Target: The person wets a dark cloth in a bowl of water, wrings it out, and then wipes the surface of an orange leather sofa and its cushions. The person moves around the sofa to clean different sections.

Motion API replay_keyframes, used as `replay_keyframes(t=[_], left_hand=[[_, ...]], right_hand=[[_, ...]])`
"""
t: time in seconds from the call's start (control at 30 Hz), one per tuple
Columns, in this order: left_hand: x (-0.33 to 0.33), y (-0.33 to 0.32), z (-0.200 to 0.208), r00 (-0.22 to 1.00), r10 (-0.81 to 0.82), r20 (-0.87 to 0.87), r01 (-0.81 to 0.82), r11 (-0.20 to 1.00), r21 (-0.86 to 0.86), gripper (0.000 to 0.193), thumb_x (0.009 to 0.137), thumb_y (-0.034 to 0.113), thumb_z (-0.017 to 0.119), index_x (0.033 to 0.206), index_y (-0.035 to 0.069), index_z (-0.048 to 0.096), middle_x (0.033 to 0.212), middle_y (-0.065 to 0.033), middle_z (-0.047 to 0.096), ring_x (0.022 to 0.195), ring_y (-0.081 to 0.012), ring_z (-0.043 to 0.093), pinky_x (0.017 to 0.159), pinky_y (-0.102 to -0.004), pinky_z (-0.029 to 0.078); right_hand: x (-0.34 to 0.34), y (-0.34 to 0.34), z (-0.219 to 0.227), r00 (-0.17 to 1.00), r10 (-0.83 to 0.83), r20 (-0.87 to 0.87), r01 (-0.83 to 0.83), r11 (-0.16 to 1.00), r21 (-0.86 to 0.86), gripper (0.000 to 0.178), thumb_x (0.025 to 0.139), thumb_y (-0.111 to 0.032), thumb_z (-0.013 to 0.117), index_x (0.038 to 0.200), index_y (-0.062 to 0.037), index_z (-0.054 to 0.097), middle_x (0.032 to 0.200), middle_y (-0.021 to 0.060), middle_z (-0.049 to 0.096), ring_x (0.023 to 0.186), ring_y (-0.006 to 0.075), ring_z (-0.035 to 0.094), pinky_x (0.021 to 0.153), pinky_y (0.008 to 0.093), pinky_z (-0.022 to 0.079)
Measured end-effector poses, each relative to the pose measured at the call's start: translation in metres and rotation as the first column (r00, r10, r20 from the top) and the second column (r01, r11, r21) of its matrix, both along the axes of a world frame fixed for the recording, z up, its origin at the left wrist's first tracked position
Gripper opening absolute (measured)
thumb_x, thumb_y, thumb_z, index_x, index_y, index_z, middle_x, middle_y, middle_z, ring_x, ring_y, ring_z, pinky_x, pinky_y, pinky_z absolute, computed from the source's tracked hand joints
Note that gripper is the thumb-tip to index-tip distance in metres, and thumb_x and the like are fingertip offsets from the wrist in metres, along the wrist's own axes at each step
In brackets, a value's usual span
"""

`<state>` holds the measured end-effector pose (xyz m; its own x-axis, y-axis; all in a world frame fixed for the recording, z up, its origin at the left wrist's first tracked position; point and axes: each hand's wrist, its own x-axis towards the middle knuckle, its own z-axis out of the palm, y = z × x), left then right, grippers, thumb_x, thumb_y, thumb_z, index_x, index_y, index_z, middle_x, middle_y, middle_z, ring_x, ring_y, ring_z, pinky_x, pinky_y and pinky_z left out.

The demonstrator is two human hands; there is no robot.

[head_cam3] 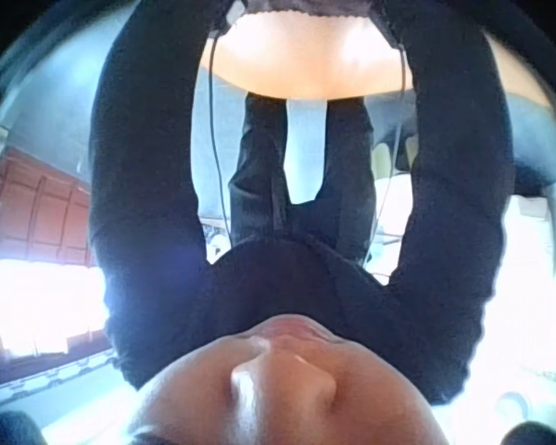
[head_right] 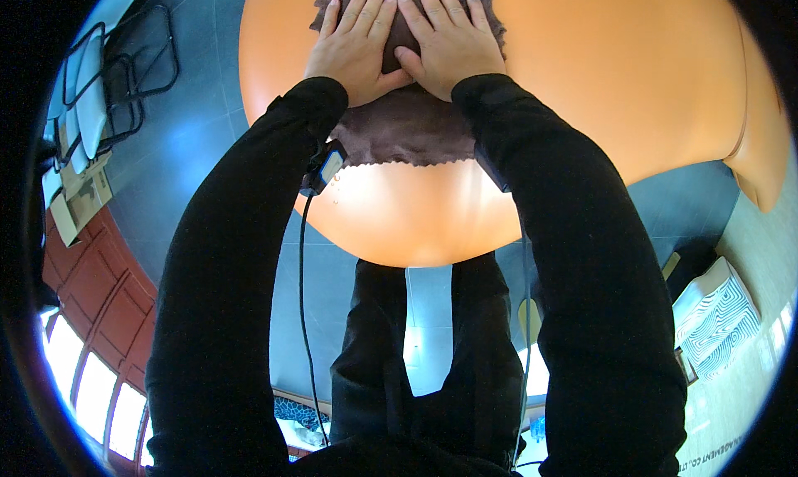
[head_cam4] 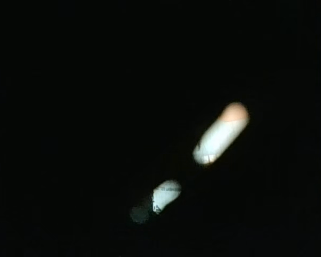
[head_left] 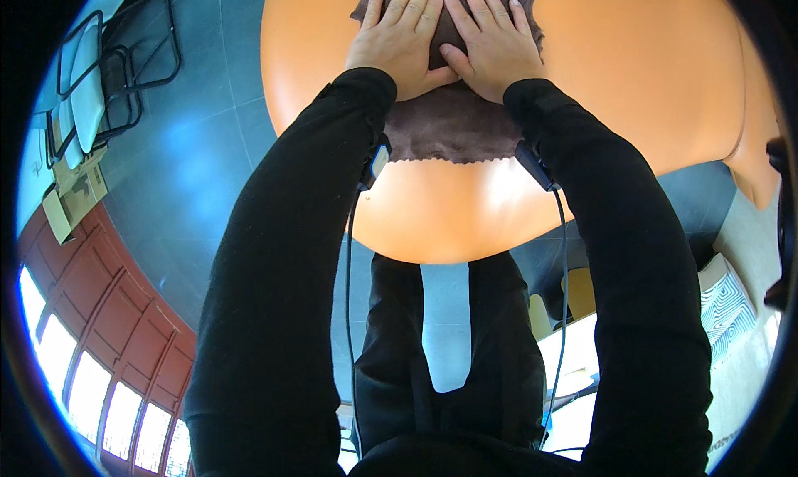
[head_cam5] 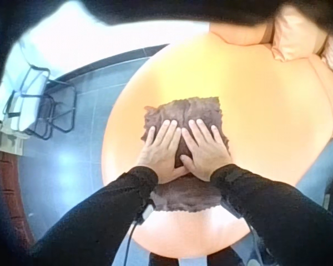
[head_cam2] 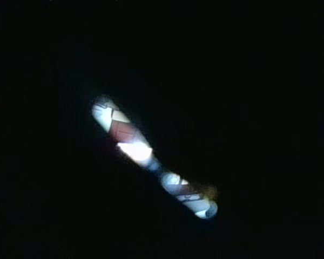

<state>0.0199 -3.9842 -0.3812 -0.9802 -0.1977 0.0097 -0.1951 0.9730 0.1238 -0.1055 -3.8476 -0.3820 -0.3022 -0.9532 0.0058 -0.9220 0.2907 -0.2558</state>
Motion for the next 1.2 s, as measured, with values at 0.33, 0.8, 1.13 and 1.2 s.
replay_keyframes(t=[0.33, 0.8, 1.13, 1.2], left_hand=[[0.074, 0.047, -0.001, 0.989, 0.093, 0.116, -0.092, 0.996, -0.006, 0.091, 0.081, 0.056, 0.062, 0.150, 0.003, 0.036, 0.160, -0.0161, 0.029, 0.150, -0.0324, 0.020, 0.119, -0.0564, 0.017], [0.217, 0.181, 0.010, 0.830, 0.090, 0.550, -0.237, 0.950, 0.203, 0.103, 0.082, 0.059, 0.052, 0.148, -0.016, 0.026, 0.159, -0.0344, 0.013, 0.150, -0.0484, 0.003, 0.117, -0.0659, 0.001], [0.128, 0.195, 0.004, 0.879, -0.010, 0.477, -0.083, 0.981, 0.175, 0.105, 0.084, 0.069, 0.045, 0.145, -0.016, 0.033, 0.154, -0.0357, 0.026, 0.147, -0.0526, 0.013, 0.115, -0.0687, 0.003], [0.090, 0.197, 0.006, 0.908, -0.073, 0.412, -0.001, 0.984, 0.177, 0.097, 0.085, 0.064, 0.049, 0.146, -0.011, 0.036, 0.154, -0.0327, 0.029, 0.147, -0.0499, 0.016, 0.115, -0.0676, 0.006]], right_hand=[[0.066, 0.033, -0.015, 0.994, -0.001, -0.109, 0.002, 1.000, 0.009, 0.071, 0.093, -0.053, 0.055, 0.148, -0.0109, 0.042, 0.156, 0.0182, 0.035, 0.146, 0.0354, 0.028, 0.117, 0.0536, 0.022], [0.211, 0.152, 0.006, 0.960, 0.112, 0.257, -0.149, 0.980, 0.131, 0.069, 0.086, -0.040, 0.060, 0.144, -0.0046, 0.048, 0.158, 0.0127, 0.036, 0.149, 0.0281, 0.026, 0.120, 0.0496, 0.018], [0.112, 0.190, -0.002, 0.962, 0.115, 0.246, -0.150, 0.980, 0.128, 0.069, 0.092, -0.045, 0.053, 0.149, -0.0081, 0.043, 0.159, 0.0073, 0.036, 0.150, 0.0202, 0.023, 0.123, 0.0456, 0.009], [0.075, 0.202, -0.001, 0.971, 0.097, 0.219, -0.139, 0.973, 0.184, 0.069, 0.095, -0.049, 0.050, 0.151, -0.0092, 0.040, 0.159, 0.0085, 0.034, 0.151, 0.0206, 0.022, 0.123, 0.0460, 0.011]])
